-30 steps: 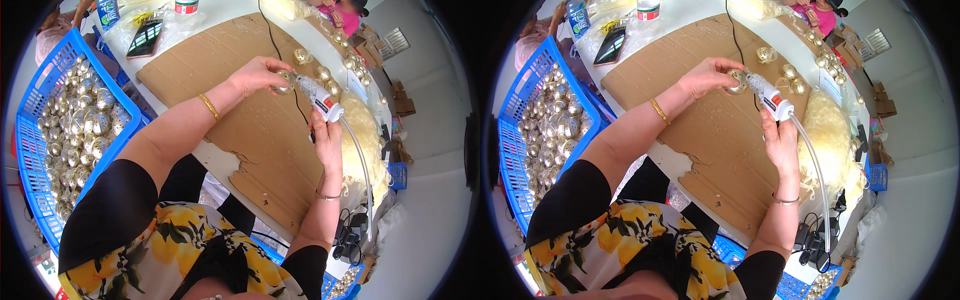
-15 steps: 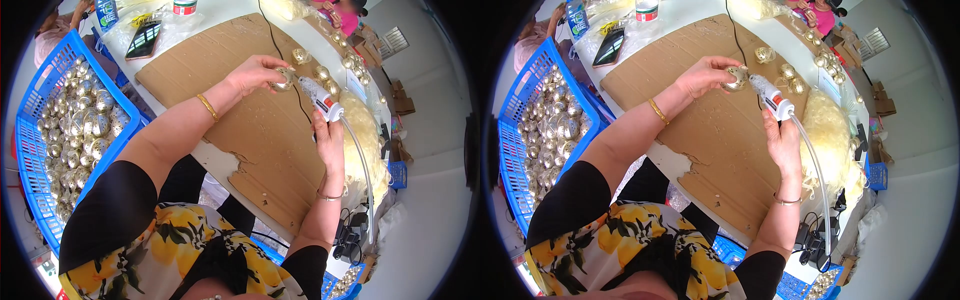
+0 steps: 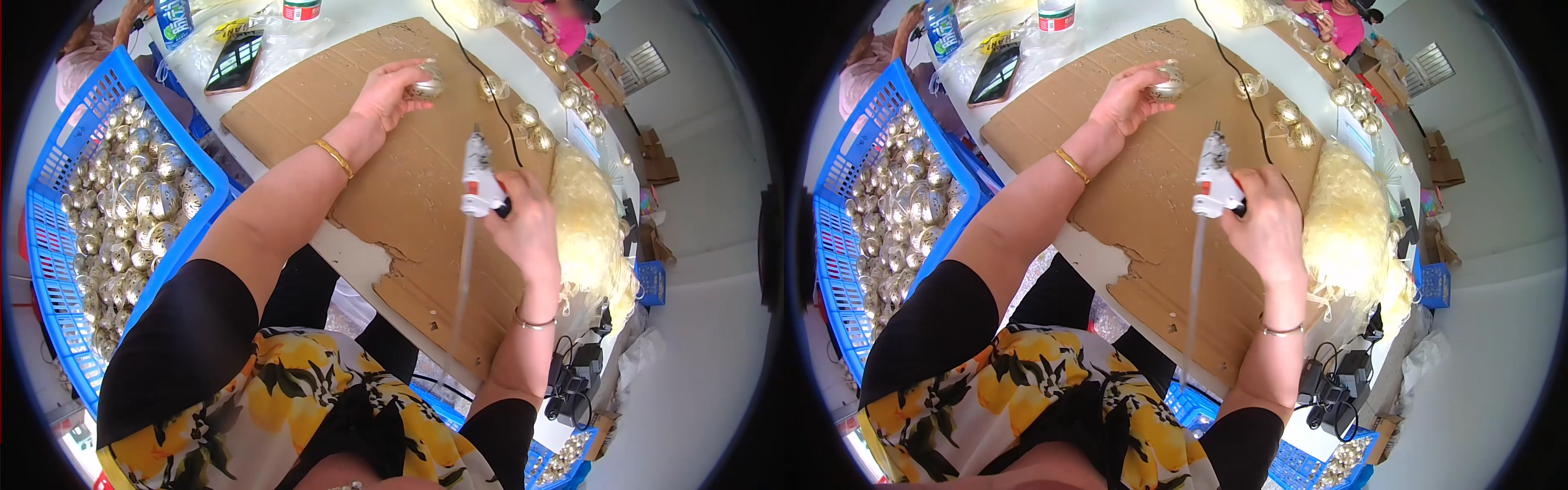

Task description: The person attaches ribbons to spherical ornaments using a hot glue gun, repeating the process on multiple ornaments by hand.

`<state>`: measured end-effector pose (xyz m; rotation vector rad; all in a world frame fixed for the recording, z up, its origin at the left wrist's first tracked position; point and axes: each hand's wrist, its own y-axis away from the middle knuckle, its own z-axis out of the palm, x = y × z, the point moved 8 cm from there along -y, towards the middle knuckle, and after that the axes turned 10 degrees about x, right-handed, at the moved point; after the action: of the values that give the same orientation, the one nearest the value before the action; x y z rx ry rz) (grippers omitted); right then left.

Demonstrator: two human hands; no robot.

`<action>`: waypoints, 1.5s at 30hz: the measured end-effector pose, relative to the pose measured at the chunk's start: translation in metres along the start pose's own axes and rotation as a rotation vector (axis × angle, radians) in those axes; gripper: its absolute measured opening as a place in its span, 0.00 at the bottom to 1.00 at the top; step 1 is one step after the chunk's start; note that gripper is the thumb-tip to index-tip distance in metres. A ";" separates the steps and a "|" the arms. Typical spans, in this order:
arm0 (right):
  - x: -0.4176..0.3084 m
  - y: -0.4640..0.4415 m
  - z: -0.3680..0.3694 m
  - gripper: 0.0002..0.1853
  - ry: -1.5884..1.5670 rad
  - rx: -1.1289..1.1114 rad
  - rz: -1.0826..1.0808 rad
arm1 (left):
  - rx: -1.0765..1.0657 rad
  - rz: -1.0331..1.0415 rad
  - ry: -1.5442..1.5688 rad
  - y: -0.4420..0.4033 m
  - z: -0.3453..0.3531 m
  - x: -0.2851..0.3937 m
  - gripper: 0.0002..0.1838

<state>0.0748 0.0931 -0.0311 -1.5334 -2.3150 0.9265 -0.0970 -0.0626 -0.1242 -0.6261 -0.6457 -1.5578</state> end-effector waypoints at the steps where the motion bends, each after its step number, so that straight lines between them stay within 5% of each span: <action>1: -0.001 0.002 0.007 0.17 0.006 -0.004 -0.029 | 0.013 0.013 0.005 -0.002 -0.002 0.001 0.26; 10: 0.010 0.008 0.003 0.25 0.029 -0.148 0.172 | 0.013 0.048 -0.076 -0.007 -0.006 0.000 0.27; 12: 0.004 0.003 -0.029 0.22 -0.011 0.046 -0.016 | 0.012 0.028 -0.093 -0.013 -0.009 -0.006 0.27; 22: 0.041 0.053 -0.164 0.08 0.216 0.142 0.275 | -0.034 -0.003 -0.076 -0.026 -0.010 -0.016 0.25; 26: 0.072 0.119 -0.162 0.07 0.245 0.047 0.526 | -0.068 -0.024 -0.086 -0.032 -0.014 -0.022 0.25; 40: 0.129 0.174 -0.113 0.13 0.680 -0.076 0.476 | -0.079 -0.024 -0.100 -0.006 0.002 -0.020 0.26; 45: 0.145 0.172 -0.117 0.09 0.245 -0.002 0.817 | -0.157 -0.019 -0.146 0.007 0.017 -0.019 0.27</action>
<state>0.1991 0.3114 -0.0675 -2.4842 -1.4998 0.8031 -0.0880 -0.0379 -0.1256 -0.8594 -0.6435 -1.6010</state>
